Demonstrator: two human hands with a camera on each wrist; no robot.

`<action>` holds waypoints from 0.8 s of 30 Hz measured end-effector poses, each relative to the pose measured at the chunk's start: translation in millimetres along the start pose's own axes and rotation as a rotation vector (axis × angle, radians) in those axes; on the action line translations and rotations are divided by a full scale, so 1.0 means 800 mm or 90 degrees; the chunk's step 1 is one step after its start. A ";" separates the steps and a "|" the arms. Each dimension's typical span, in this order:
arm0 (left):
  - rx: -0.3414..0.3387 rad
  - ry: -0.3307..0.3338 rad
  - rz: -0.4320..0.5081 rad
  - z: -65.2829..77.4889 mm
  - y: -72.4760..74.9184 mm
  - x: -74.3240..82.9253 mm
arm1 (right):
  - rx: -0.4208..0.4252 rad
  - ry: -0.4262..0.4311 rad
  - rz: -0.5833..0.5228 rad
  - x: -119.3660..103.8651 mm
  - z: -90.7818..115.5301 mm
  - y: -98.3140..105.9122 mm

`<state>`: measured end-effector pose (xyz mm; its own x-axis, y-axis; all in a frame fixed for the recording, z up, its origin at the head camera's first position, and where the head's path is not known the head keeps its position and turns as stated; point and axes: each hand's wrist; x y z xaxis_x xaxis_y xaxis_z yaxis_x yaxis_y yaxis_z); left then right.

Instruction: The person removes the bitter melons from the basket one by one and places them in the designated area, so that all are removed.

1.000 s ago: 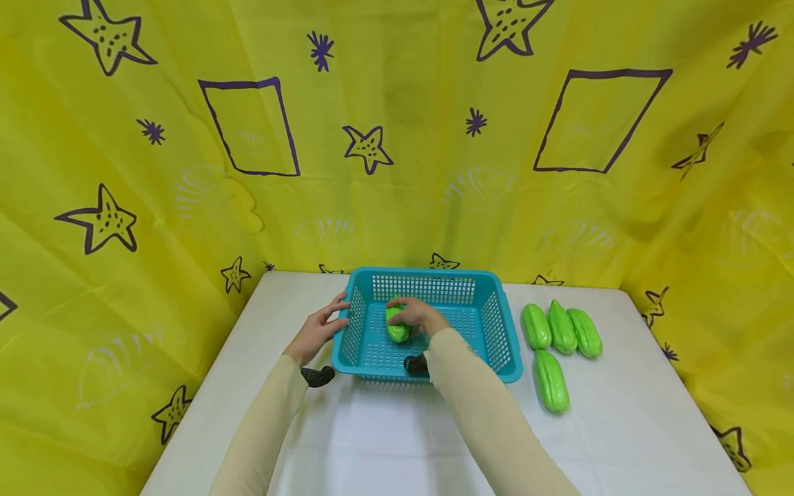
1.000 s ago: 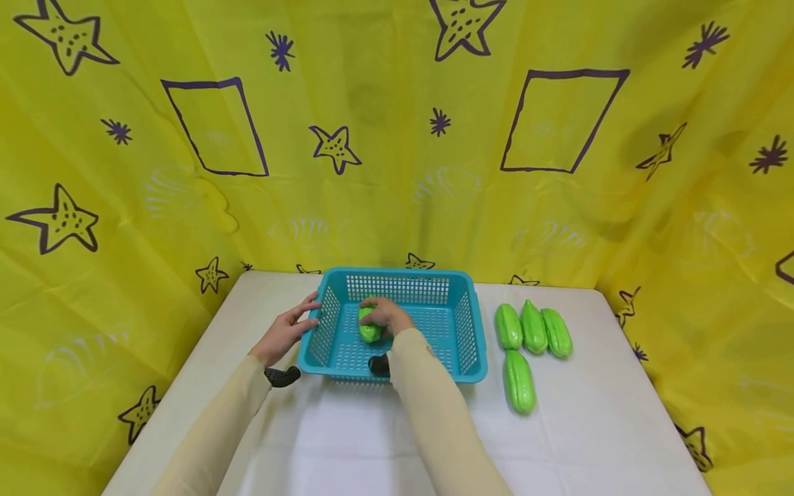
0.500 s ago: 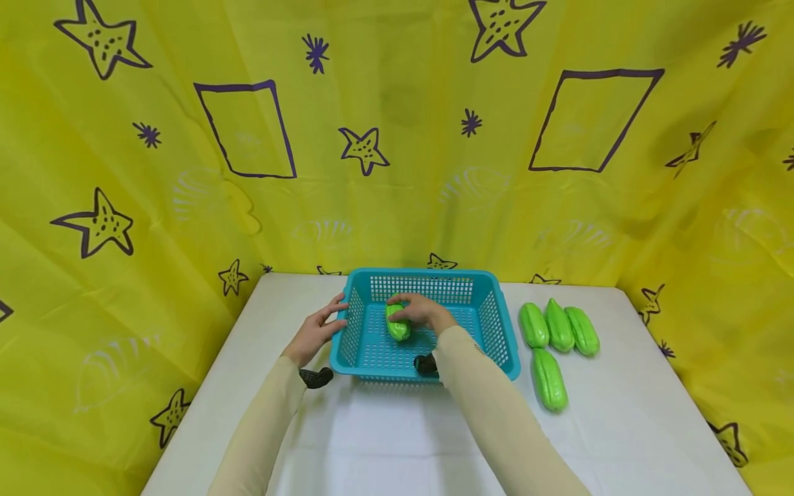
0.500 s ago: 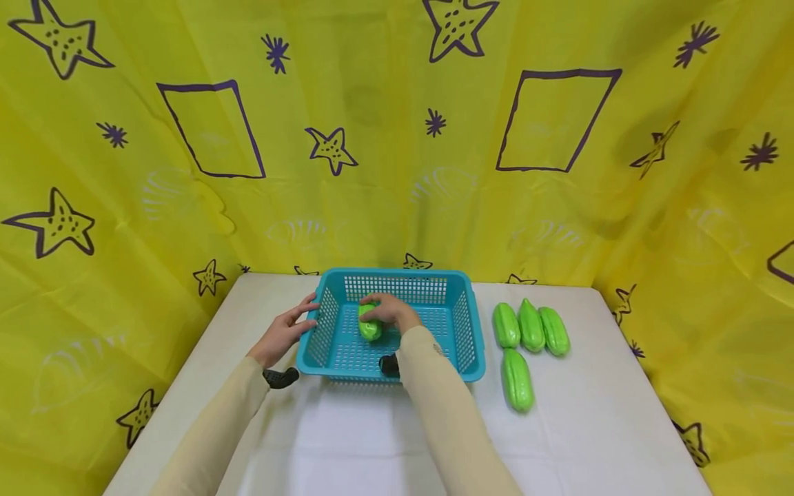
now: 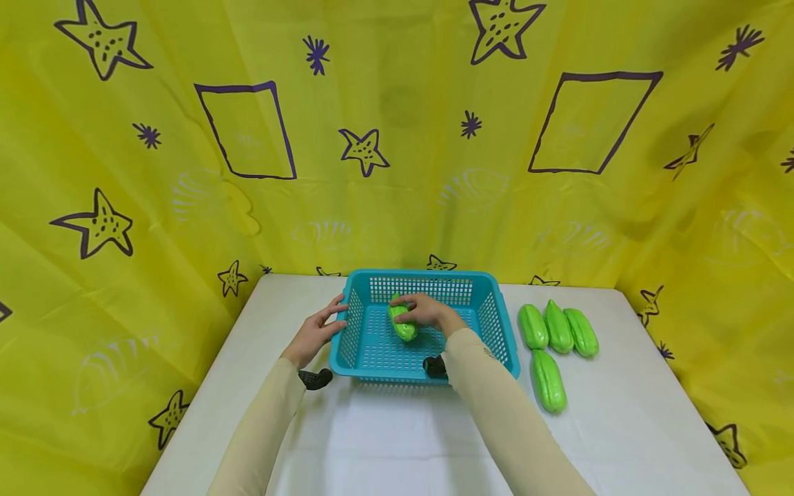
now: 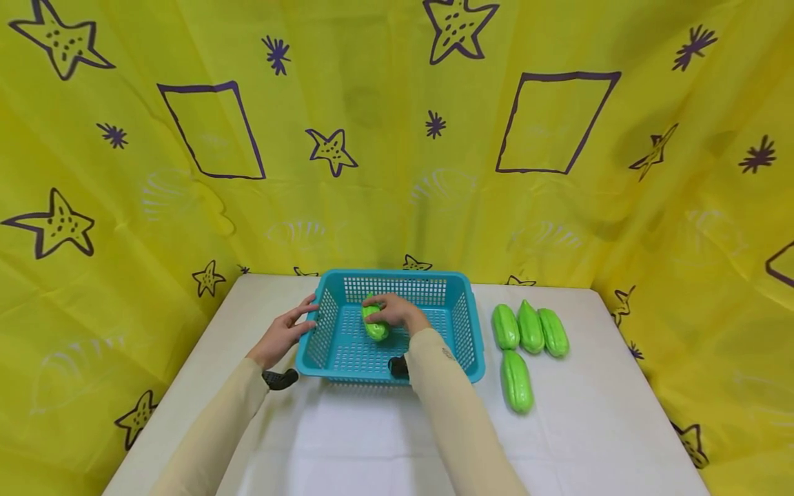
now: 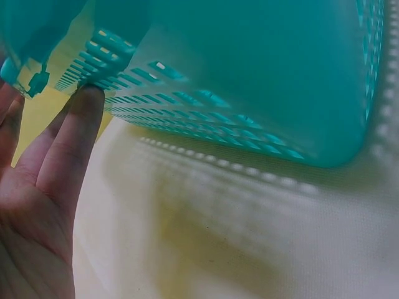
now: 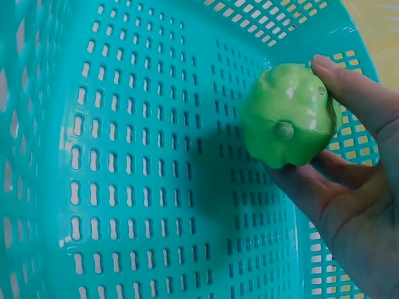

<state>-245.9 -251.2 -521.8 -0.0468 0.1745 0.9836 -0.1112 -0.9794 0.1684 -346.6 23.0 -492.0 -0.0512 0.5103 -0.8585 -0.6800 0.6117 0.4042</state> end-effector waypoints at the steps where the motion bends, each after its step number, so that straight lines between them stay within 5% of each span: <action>1: -0.001 -0.002 -0.002 0.000 0.000 0.000 | 0.003 0.000 0.003 0.000 0.000 0.001; 24: 0.001 0.002 -0.002 0.000 -0.001 0.000 | 0.077 0.024 0.094 -0.027 0.032 0.019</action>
<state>-245.4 -250.2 -521.8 -0.0502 0.1780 0.9827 -0.1097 -0.9790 0.1718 -336.9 36.7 -459.5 -0.1725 0.5781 -0.7975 -0.5710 0.6010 0.5592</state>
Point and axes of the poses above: each hand's wrist, its own z-axis away from the middle knuckle, its own y-axis out of the back of the hand, x = y × z, and after that the axes turned 2 degrees about z, right-handed
